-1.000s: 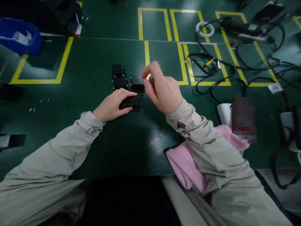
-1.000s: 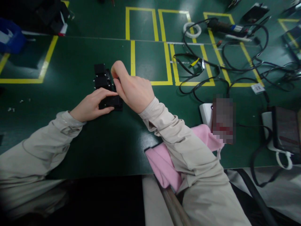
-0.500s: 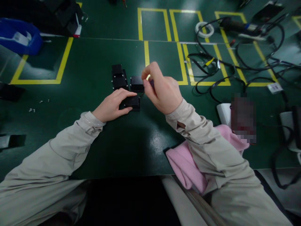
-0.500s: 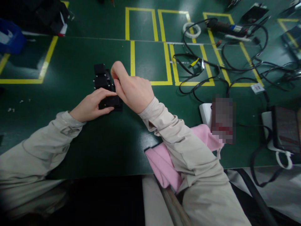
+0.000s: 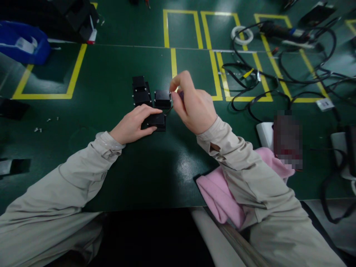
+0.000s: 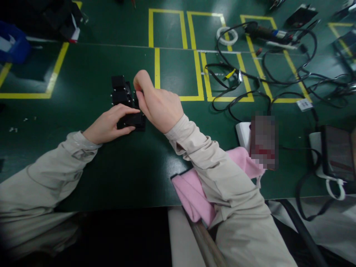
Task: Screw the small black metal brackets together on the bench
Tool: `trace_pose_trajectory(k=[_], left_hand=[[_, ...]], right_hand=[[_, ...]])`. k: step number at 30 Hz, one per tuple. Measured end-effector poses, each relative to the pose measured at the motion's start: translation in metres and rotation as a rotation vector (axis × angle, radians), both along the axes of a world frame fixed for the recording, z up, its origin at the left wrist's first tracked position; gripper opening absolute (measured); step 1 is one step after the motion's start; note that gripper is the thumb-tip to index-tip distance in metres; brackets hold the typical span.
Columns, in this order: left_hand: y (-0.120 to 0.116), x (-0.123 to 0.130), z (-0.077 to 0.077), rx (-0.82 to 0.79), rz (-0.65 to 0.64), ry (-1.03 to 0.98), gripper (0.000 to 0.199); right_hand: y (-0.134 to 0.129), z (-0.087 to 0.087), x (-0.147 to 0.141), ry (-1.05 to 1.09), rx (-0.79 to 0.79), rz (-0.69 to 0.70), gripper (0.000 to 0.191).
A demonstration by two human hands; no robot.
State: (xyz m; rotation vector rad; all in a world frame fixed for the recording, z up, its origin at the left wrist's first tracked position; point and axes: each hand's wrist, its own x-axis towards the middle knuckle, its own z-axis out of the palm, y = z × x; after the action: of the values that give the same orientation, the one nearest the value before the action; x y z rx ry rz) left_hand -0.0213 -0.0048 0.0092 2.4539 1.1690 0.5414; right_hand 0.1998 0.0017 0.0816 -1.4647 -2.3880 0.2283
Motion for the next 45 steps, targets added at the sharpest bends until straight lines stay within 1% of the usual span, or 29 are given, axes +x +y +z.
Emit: trace_pose_trajectory(k=[4, 7, 10, 12, 15, 18, 25, 31, 36, 41, 45], left_hand=[[-0.0003, 0.0004, 0.0009, -0.01, 0.007, 0.007, 0.048], [-0.0004, 0.0, 0.0004, -0.004, -0.001, 0.003, 0.048], [-0.0002, -0.0004, -0.0004, 0.0, -0.004, -0.002, 0.048], [-0.0001, -0.0004, -0.0007, 0.001, -0.006, -0.005, 0.048], [-0.0002, 0.0002, -0.0002, 0.007, -0.01, -0.004, 0.048], [-0.0005, 0.0007, 0.0006, 0.006, -0.003, 0.001, 0.048], [-0.0009, 0.0009, 0.001, -0.004, 0.0, -0.004, 0.048], [-0.0006, 0.0008, 0.0011, -0.013, 0.006, -0.005, 0.048], [-0.0001, 0.0002, 0.0004, 0.015, -0.013, -0.002, 0.047], [0.0001, 0.0006, 0.0001, 0.002, -0.004, 0.003, 0.047], [-0.0003, 0.0005, 0.0002, -0.02, 0.004, 0.005, 0.047]], right_hand=[[0.0005, -0.0008, 0.0015, 0.035, 0.026, 0.001, 0.027], [0.0011, -0.0019, 0.0036, 0.032, 0.054, 0.04, 0.033], [0.0023, -0.0044, 0.0048, 0.027, 0.063, 0.049, 0.037], [0.0029, -0.0065, 0.0048, 0.045, 0.078, 0.047, 0.036], [0.0031, -0.0081, 0.0041, 0.074, 0.096, 0.036, 0.029], [0.0027, -0.0069, 0.0033, 0.078, 0.08, 0.019, 0.026], [0.0026, -0.0044, 0.0041, 0.047, 0.046, 0.053, 0.032], [0.0014, -0.0034, 0.0018, 0.01, 0.014, 0.004, 0.03], [0.0009, -0.0027, 0.0026, 0.022, 0.024, 0.048, 0.031], [0.0007, -0.0019, 0.0025, 0.001, 0.006, 0.048, 0.038], [0.0006, -0.0026, 0.0013, -0.004, 0.012, 0.009, 0.032]])
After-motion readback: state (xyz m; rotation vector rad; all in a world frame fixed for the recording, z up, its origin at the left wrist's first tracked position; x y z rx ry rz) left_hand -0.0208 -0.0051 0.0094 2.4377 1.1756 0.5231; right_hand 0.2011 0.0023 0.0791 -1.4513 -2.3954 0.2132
